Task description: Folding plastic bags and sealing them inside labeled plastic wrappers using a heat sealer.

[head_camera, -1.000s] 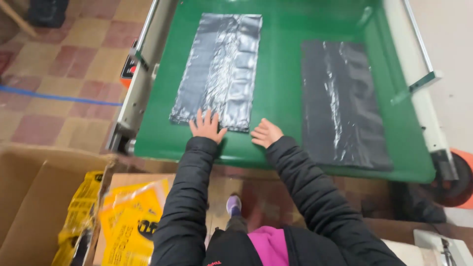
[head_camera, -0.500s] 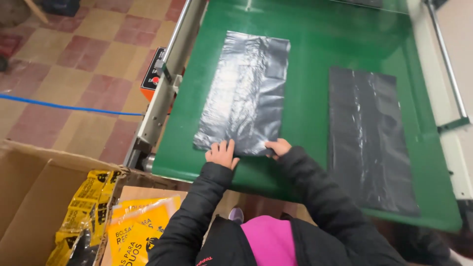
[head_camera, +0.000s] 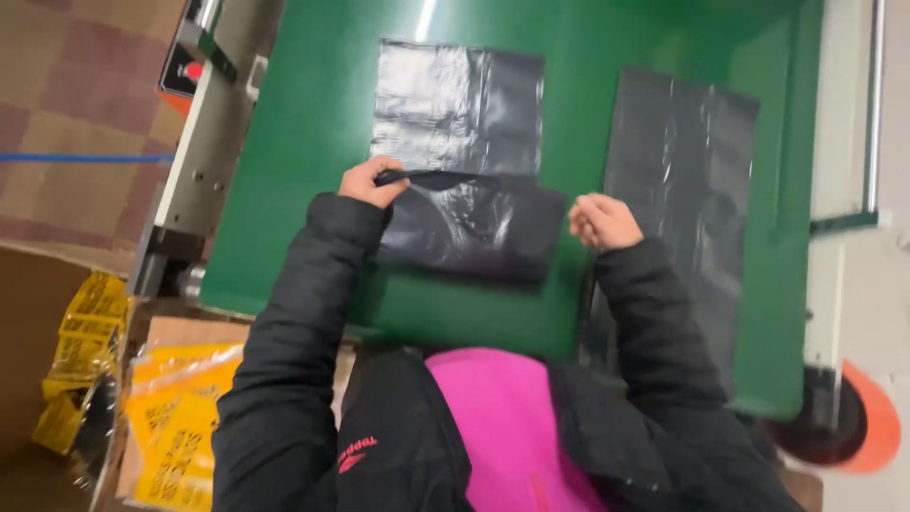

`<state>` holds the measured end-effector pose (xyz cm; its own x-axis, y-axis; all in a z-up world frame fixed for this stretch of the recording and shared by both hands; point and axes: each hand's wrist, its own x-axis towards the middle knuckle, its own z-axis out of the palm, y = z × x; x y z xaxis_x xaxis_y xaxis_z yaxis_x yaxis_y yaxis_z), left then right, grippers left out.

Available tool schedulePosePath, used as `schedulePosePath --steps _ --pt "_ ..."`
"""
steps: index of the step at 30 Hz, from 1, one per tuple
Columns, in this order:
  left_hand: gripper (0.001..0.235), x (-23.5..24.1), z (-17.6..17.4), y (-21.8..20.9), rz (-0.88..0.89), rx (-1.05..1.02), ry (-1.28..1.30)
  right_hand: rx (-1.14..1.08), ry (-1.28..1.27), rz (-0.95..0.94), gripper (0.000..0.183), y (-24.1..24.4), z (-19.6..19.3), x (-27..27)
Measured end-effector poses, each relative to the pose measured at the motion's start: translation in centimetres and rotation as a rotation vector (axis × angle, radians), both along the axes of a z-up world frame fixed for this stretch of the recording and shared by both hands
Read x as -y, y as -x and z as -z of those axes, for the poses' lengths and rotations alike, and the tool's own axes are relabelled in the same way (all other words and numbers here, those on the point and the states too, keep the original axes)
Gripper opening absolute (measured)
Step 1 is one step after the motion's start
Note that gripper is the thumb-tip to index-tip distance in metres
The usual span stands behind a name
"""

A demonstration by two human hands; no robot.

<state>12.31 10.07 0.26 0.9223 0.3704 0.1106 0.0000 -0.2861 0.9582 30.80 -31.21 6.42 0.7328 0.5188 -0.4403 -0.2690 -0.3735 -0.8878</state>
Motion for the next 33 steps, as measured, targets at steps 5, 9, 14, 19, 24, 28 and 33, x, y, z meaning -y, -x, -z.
schedulePosePath --steps 5,9,14,19,24,28,33 --pt "0.032 -2.6 6.4 -4.6 -0.288 -0.091 -0.137 0.722 0.027 -0.04 0.017 -12.6 7.1 -9.7" --pt "0.042 -3.9 8.3 -2.5 -0.338 -0.149 -0.203 1.29 0.218 -0.104 0.048 -17.9 7.4 -16.7" --pt "0.029 -2.3 2.9 -2.2 -0.385 -0.283 -0.218 0.926 0.499 -0.212 0.068 -23.1 8.5 -20.8" --pt "0.026 -1.6 1.3 -3.2 -0.418 -0.251 -0.504 0.831 0.635 -0.345 0.043 -22.5 8.5 -20.3" --pt "0.029 -1.7 0.4 -4.1 -0.403 -0.386 -0.483 1.177 0.139 -0.179 0.02 -10.3 -1.2 -16.4" --pt "0.028 -5.1 9.0 -3.9 -0.398 -0.395 -0.598 1.234 -0.113 -0.157 0.026 0.4 -5.3 -11.6" --pt "0.017 -8.6 15.7 -4.0 -0.289 -0.149 -0.656 1.194 0.061 -0.188 0.029 7.4 0.9 -7.3"
